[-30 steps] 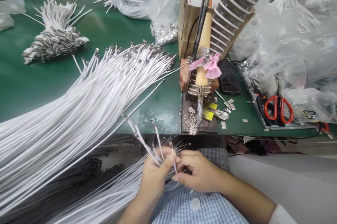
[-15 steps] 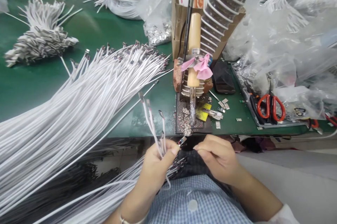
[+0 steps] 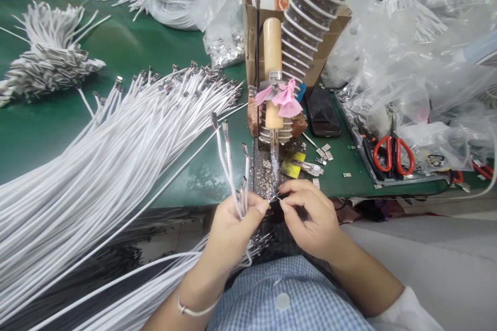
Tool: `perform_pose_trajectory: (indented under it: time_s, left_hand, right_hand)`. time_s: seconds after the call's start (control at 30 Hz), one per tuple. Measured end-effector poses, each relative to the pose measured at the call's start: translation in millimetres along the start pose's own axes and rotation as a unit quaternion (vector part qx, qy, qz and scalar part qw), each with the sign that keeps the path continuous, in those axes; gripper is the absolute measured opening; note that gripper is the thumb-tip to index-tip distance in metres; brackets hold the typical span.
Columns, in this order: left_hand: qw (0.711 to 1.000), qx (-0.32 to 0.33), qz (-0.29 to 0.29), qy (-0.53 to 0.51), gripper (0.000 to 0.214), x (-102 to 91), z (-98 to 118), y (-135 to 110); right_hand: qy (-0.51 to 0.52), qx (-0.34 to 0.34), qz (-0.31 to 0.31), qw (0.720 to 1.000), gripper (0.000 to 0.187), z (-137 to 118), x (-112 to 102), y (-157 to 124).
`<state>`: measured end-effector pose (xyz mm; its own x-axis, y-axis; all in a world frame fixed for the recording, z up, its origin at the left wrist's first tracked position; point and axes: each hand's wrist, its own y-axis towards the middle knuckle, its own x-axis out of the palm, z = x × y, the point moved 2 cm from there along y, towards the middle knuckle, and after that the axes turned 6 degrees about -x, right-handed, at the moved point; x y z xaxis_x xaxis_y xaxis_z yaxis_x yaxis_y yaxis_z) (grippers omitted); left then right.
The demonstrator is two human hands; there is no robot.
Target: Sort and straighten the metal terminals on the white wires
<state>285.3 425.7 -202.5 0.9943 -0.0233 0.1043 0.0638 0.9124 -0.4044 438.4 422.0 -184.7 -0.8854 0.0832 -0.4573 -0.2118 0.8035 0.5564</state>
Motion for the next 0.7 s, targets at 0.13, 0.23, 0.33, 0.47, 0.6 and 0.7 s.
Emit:
perform_pose_trajectory:
  time_s: [0.13, 0.23, 0.33, 0.47, 0.6, 0.7]
  left_hand:
    - [1.0, 0.011, -0.014, 0.016, 0.014, -0.3, 2.3, 4.0]
    - [0.999, 0.02, -0.026, 0.024, 0.014, 0.0, 3.9, 5.9]
    - [0.999, 0.026, -0.034, 0.028, 0.015, 0.1, 5.2, 6.7]
    - [0.999, 0.023, -0.04, 0.017, 0.015, 0.8, 7.3, 6.3]
    - [1.0, 0.007, -0.028, 0.001, 0.014, 1.5, 9.4, 5.3]
    - [0.999, 0.008, -0.034, 0.001, 0.014, 1.3, 9.6, 5.8]
  right_hand:
    - [-0.009, -0.004, 0.006, 1.0, 0.014, 0.2, -1.0, 0.6]
    - [-0.014, -0.009, 0.006, 1.0, 0.014, -0.3, -2.5, 1.1]
    - [-0.018, -0.009, 0.006, 1.0, 0.014, -0.9, -3.6, 1.8]
    - [-0.028, -0.011, 0.005, 1.0, 0.013, -1.5, -4.4, 3.1]
    - [-0.03, -0.017, -0.001, 0.999, 0.012, -1.0, -4.8, 3.5]
    - [-0.03, -0.022, -0.011, 0.999, 0.012, -0.5, -5.2, 3.6]
